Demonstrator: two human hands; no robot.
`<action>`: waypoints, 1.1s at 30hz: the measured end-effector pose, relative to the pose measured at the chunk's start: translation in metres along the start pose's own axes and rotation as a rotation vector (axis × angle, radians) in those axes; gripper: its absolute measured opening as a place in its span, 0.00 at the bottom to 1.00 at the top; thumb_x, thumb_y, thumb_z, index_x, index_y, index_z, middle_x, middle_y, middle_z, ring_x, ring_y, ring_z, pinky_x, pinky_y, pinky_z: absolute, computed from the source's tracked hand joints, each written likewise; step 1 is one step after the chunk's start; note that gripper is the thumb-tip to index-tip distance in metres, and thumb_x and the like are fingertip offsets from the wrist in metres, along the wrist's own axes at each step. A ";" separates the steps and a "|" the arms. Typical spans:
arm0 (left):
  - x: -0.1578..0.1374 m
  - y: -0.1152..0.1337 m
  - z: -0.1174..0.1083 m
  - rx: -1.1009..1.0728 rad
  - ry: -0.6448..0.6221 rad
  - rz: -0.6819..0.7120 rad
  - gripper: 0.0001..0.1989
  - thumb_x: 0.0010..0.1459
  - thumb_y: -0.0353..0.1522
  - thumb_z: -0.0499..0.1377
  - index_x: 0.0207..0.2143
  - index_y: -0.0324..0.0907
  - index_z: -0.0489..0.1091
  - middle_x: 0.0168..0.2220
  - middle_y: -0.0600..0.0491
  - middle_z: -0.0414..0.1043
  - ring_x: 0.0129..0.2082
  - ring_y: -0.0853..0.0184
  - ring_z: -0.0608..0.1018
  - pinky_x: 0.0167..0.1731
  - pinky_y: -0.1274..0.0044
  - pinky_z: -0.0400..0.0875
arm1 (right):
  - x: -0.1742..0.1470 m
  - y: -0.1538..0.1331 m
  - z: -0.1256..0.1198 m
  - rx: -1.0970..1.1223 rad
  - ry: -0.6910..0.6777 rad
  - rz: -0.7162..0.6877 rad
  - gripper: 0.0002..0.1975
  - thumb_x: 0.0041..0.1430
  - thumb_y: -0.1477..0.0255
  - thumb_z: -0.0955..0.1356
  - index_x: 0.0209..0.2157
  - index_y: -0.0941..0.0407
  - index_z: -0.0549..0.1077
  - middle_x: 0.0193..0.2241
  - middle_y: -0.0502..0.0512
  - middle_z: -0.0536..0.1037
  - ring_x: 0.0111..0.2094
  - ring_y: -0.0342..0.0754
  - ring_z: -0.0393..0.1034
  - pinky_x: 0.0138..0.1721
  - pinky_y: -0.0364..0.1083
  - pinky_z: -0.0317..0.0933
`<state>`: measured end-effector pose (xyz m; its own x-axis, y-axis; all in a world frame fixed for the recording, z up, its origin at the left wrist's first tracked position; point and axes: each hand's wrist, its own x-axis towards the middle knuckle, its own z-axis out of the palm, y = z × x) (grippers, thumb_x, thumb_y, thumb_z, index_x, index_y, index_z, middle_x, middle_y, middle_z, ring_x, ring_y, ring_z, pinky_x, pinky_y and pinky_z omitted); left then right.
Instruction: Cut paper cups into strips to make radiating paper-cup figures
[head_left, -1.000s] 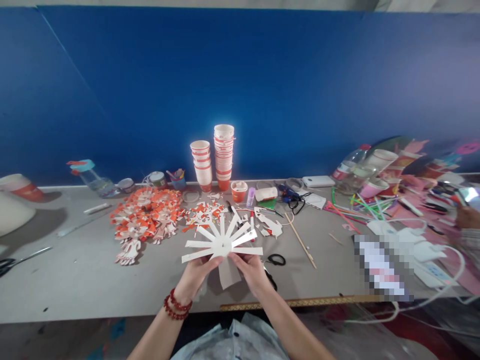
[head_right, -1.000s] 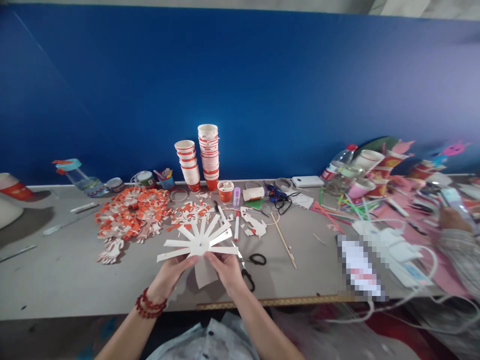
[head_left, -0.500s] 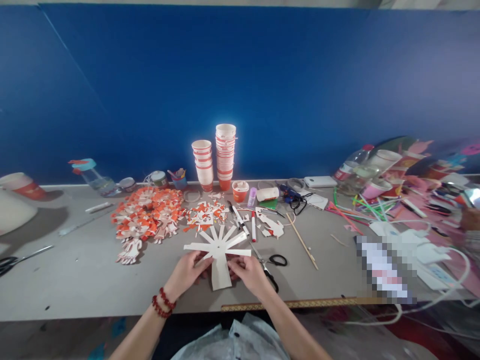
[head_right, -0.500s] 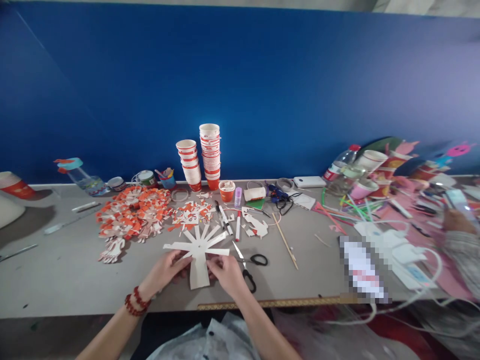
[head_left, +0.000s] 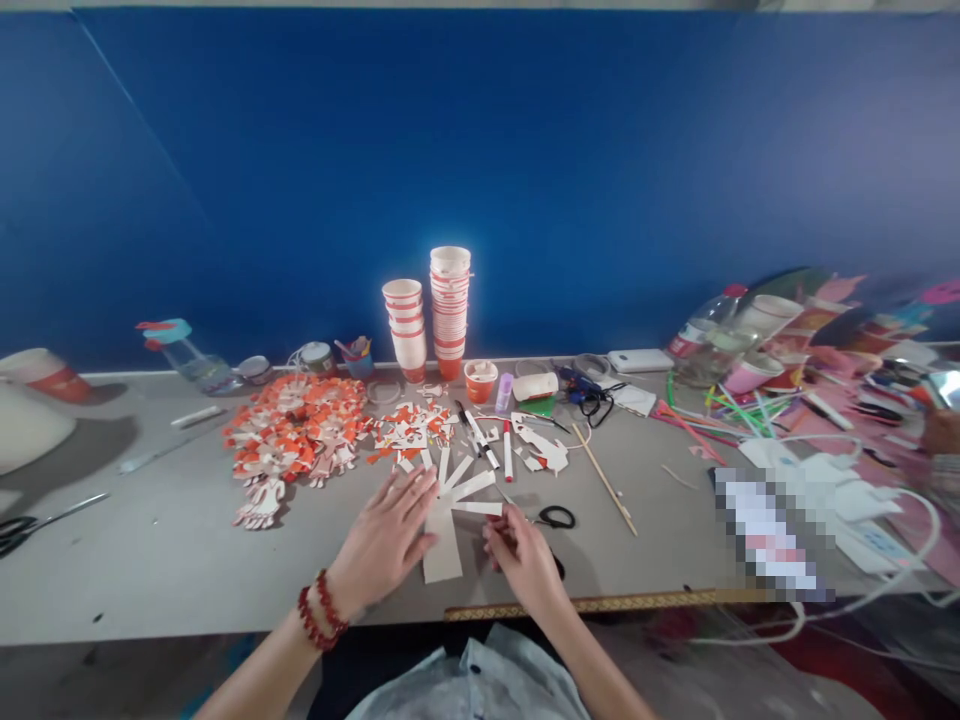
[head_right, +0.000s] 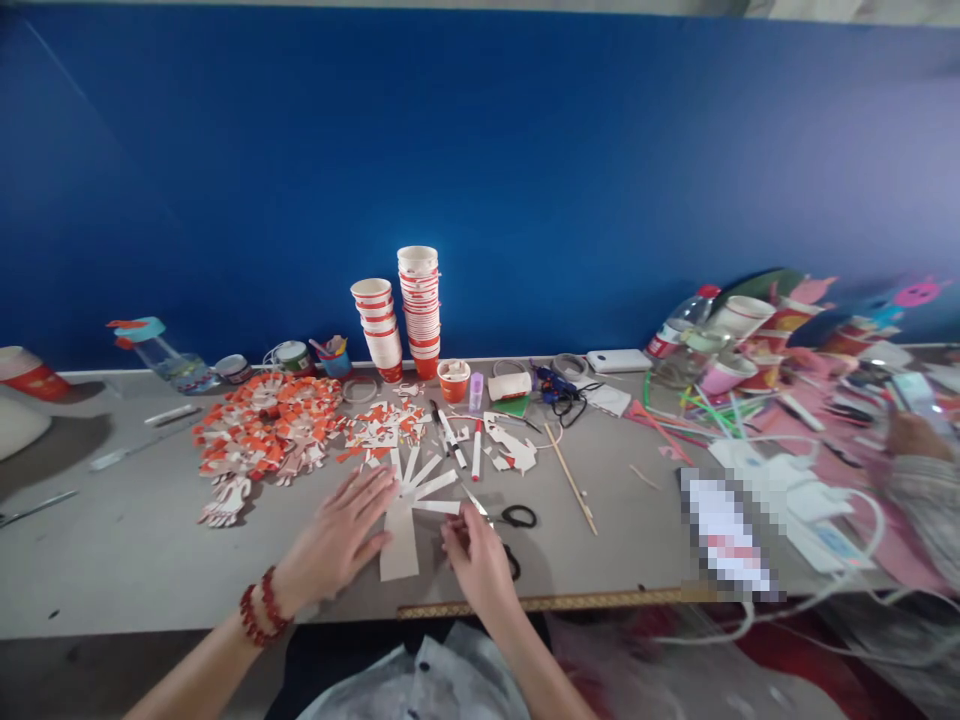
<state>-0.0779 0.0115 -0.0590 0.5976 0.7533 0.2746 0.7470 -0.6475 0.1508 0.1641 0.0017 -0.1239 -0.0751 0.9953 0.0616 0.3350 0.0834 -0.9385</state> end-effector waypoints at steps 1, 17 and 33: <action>0.004 0.000 0.007 0.015 -0.059 0.035 0.30 0.65 0.41 0.50 0.66 0.44 0.48 0.67 0.47 0.53 0.65 0.56 0.58 0.64 0.62 0.48 | -0.001 -0.001 -0.002 -0.083 0.034 -0.056 0.11 0.61 0.63 0.64 0.39 0.55 0.69 0.31 0.57 0.77 0.28 0.52 0.75 0.28 0.47 0.70; 0.006 0.012 0.054 0.069 -0.145 0.056 0.41 0.61 0.53 0.46 0.68 0.41 0.41 0.69 0.43 0.45 0.68 0.52 0.49 0.64 0.60 0.38 | 0.020 -0.031 -0.030 -0.505 0.042 -0.556 0.20 0.66 0.76 0.58 0.56 0.53 0.68 0.52 0.59 0.74 0.53 0.54 0.67 0.55 0.55 0.61; -0.010 0.004 0.052 0.042 -0.130 0.012 0.46 0.59 0.55 0.47 0.68 0.38 0.36 0.69 0.41 0.41 0.68 0.53 0.50 0.64 0.60 0.43 | 0.021 -0.011 0.001 -0.871 -0.276 -0.569 0.39 0.63 0.50 0.60 0.65 0.62 0.55 0.64 0.66 0.57 0.64 0.58 0.51 0.64 0.59 0.44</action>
<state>-0.0657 0.0074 -0.1106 0.6373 0.7559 0.1499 0.7495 -0.6532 0.1078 0.1574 0.0212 -0.1125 -0.6037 0.7628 0.2318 0.7298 0.6458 -0.2245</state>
